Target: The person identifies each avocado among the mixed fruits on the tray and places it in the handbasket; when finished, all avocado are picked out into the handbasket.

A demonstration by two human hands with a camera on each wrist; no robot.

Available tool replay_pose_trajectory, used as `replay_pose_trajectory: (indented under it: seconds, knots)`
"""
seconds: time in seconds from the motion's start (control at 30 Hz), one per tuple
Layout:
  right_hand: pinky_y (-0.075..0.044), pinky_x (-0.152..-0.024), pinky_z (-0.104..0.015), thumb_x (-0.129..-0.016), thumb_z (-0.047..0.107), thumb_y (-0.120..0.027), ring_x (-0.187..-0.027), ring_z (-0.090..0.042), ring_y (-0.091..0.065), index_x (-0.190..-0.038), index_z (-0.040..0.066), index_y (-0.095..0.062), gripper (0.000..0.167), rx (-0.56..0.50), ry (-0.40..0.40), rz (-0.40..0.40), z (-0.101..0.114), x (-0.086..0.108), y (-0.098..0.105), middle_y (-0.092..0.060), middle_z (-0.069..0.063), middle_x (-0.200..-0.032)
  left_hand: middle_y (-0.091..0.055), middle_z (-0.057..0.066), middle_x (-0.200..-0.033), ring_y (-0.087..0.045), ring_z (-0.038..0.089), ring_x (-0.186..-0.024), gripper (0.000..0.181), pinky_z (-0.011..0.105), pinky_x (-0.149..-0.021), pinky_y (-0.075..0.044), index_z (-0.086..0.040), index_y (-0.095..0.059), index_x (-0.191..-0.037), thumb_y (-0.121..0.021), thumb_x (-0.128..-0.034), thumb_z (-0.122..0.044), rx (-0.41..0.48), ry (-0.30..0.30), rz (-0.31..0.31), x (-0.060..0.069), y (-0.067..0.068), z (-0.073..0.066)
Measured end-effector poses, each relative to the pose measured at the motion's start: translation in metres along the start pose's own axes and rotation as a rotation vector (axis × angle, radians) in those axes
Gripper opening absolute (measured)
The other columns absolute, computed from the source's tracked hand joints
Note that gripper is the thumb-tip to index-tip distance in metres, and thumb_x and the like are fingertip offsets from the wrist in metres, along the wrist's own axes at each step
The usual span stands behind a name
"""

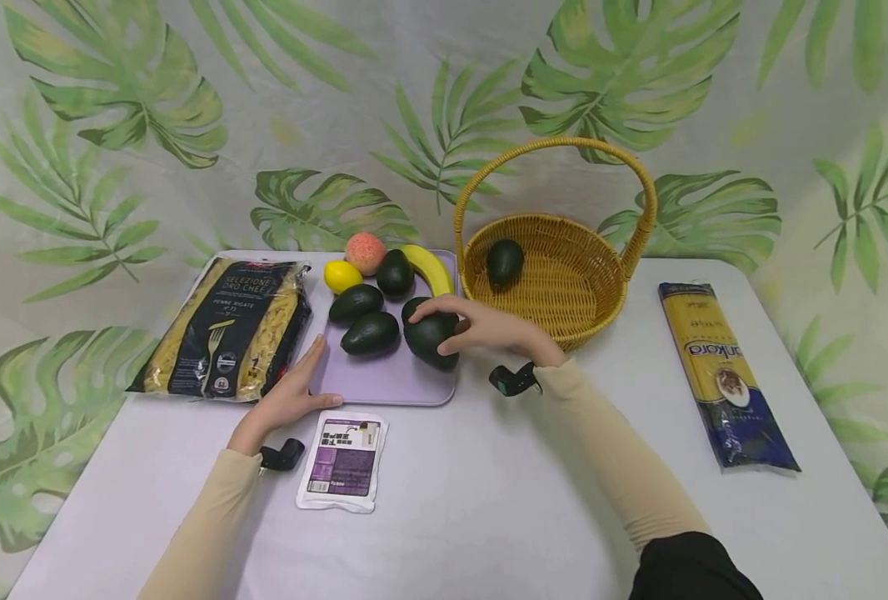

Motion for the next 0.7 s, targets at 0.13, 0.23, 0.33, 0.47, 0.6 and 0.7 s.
replay_pose_trajectory:
  seconds: [0.13, 0.23, 0.33, 0.47, 0.6, 0.7]
  knots:
    - [-0.042, -0.097, -0.044, -0.09, 0.011, -0.066, -0.124, -0.026, -0.042, -0.137, 0.016, -0.05, 0.05, -0.079, -0.016, -0.093, 0.009, 0.019, 0.031, -0.037, -0.002, -0.145, 0.0, 0.027, -0.155, -0.004, 0.039, -0.142, 0.098, 0.051, -0.114, -0.009, 0.012, -0.009, -0.148, -0.075, -0.0835, -0.021, -0.001, 0.001, 0.004, 0.0, 0.0, 0.001]
    - [-0.046, -0.094, -0.04, -0.091, 0.007, -0.064, -0.119, -0.03, -0.049, -0.138, 0.015, -0.048, 0.05, -0.141, -0.037, -0.198, 0.007, 0.034, 0.057, -0.035, -0.003, -0.146, 0.0, 0.027, -0.155, -0.004, 0.039, -0.143, 0.098, 0.051, -0.114, -0.009, 0.012, -0.009, -0.148, -0.075, -0.0838, -0.022, -0.003, 0.0, 0.005, 0.0, 0.0, 0.001]
    - [-0.048, -0.09, -0.036, -0.092, 0.007, -0.062, -0.113, -0.03, -0.052, -0.14, 0.016, -0.046, 0.051, -0.16, -0.072, -0.311, 0.001, 0.048, 0.08, -0.033, -0.003, -0.146, 0.001, 0.027, -0.156, -0.004, 0.038, -0.143, 0.097, 0.051, -0.114, -0.01, 0.012, -0.008, -0.148, -0.074, -0.085, -0.024, -0.011, 0.001, 0.001, 0.0, 0.0, 0.0]
    - [-0.046, -0.088, -0.035, -0.093, 0.011, -0.061, -0.113, -0.025, -0.051, -0.142, 0.018, -0.044, 0.053, -0.157, -0.129, -0.407, -0.011, 0.062, 0.097, -0.028, 0.0, -0.149, 0.001, 0.03, -0.154, -0.003, 0.04, -0.142, 0.093, 0.051, -0.114, -0.01, 0.015, -0.008, -0.146, -0.07, -0.0885, -0.024, -0.027, -0.011, -0.013, 0.0, -0.001, -0.002]
    - [-0.047, -0.087, -0.034, -0.093, 0.01, -0.06, -0.114, -0.025, -0.05, -0.143, 0.017, -0.042, 0.053, -0.186, -0.15, -0.43, -0.019, 0.068, 0.103, -0.024, -0.001, -0.151, 0.001, 0.031, -0.153, -0.002, 0.041, -0.142, 0.09, 0.051, -0.114, -0.008, 0.016, -0.007, -0.145, -0.068, -0.0898, -0.021, -0.024, -0.011, -0.019, -0.001, -0.002, -0.003]
    - [-0.048, -0.087, -0.033, -0.094, 0.01, -0.06, -0.115, -0.026, -0.049, -0.143, 0.015, -0.042, 0.053, -0.208, -0.152, -0.441, -0.023, 0.072, 0.106, -0.021, 0.0, -0.152, 0.002, 0.032, -0.153, -0.002, 0.041, -0.142, 0.09, 0.051, -0.114, -0.008, 0.017, -0.007, -0.145, -0.068, -0.0896, -0.018, -0.019, -0.011, -0.016, -0.001, -0.002, -0.005]
Point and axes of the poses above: each hand's wrist, its own x-axis away from the middle knuckle, its own y-axis out of the back of the hand, z = x × y, the point moved 7 cm from there along -x, towards the middle knuckle
